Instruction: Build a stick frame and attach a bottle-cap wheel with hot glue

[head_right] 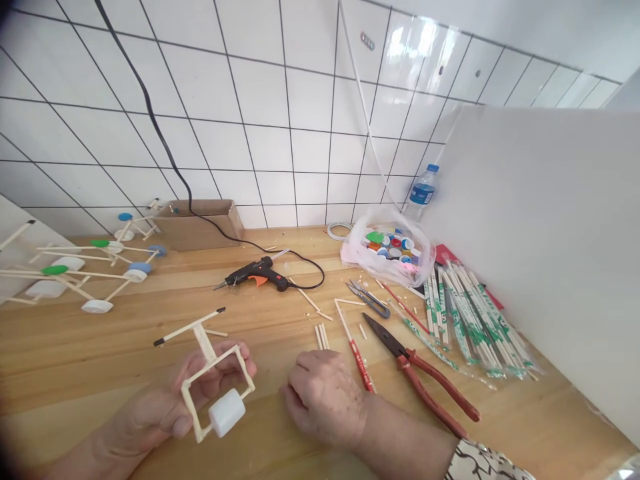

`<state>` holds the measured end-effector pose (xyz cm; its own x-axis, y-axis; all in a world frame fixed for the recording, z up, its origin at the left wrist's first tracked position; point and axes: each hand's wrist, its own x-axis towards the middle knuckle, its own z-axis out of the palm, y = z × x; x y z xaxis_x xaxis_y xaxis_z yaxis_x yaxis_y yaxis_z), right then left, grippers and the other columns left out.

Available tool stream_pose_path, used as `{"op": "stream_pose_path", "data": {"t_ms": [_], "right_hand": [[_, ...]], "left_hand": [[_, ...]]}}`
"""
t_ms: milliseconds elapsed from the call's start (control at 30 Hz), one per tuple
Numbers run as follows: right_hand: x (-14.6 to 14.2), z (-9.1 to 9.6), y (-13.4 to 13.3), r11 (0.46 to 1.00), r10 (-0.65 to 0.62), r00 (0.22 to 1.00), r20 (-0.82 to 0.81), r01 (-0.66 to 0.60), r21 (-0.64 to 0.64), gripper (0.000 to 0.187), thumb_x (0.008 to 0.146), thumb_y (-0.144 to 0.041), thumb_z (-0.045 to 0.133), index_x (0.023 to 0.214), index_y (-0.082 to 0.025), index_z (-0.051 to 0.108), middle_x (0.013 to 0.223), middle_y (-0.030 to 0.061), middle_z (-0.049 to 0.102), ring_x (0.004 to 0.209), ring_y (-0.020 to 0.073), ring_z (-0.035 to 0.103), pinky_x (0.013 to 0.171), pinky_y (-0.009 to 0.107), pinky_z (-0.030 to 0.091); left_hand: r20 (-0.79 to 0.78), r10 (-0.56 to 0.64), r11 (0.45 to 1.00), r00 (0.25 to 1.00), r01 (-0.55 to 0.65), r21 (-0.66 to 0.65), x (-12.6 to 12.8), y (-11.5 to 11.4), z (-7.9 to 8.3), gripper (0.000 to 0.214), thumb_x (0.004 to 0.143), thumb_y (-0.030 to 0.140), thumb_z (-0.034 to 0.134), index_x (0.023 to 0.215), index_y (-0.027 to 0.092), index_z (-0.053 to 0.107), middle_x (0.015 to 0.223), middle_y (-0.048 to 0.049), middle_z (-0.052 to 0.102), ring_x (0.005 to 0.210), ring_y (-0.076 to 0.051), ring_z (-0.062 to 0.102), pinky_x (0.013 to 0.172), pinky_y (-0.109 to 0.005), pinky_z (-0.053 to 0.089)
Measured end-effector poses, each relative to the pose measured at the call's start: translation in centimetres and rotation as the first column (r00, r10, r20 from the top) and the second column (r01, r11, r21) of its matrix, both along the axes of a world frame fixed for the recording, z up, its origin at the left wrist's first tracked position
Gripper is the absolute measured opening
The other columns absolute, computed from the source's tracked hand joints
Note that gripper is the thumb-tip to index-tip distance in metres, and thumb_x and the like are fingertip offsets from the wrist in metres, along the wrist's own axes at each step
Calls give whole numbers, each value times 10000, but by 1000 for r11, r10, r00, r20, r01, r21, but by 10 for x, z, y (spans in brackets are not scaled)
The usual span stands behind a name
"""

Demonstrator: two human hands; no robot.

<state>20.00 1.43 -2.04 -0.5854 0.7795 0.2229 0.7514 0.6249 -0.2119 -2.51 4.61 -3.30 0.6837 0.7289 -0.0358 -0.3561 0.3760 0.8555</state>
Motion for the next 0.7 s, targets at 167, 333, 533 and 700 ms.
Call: {"op": "stream_pose_path", "data": {"t_ms": [167,333,533,700], "right_hand": [[0,-2,-1,1000,7,1000,3,-7,-25,161,797,-185,506,644,-172,556,648,23,589,594,133,519,551,261,320],[1,-6,-1,1000,9,1000,-14,-9,-23,170,805,-198,499,644,-173,547,642,22,584,591,129,515,551,254,313],[2,-8,1,1000,4,1000,-3,-4,-5,171,810,-211,491,648,-178,532,647,14,578,586,124,504,546,255,306],[2,-9,2,1000,3,1000,15,-3,20,192,824,-240,472,653,-180,535,649,10,575,579,122,499,552,258,315]], "left_hand": [[10,-27,999,1000,28,-34,-2,1,-2,677,391,286,812,1040,306,622,996,-14,628,959,-261,499,723,-308,402],[-5,-43,999,999,43,-25,-7,3,-8,717,384,321,840,1063,292,610,997,-27,610,960,-261,489,771,-327,405],[-16,-60,998,998,59,-32,-8,3,-7,693,435,332,838,1084,292,600,1034,-28,590,1024,-258,451,800,-323,407],[-52,-12,995,999,6,-102,-6,-2,0,668,425,315,838,1058,312,625,1024,-18,600,1010,-257,463,763,-308,424]]}}
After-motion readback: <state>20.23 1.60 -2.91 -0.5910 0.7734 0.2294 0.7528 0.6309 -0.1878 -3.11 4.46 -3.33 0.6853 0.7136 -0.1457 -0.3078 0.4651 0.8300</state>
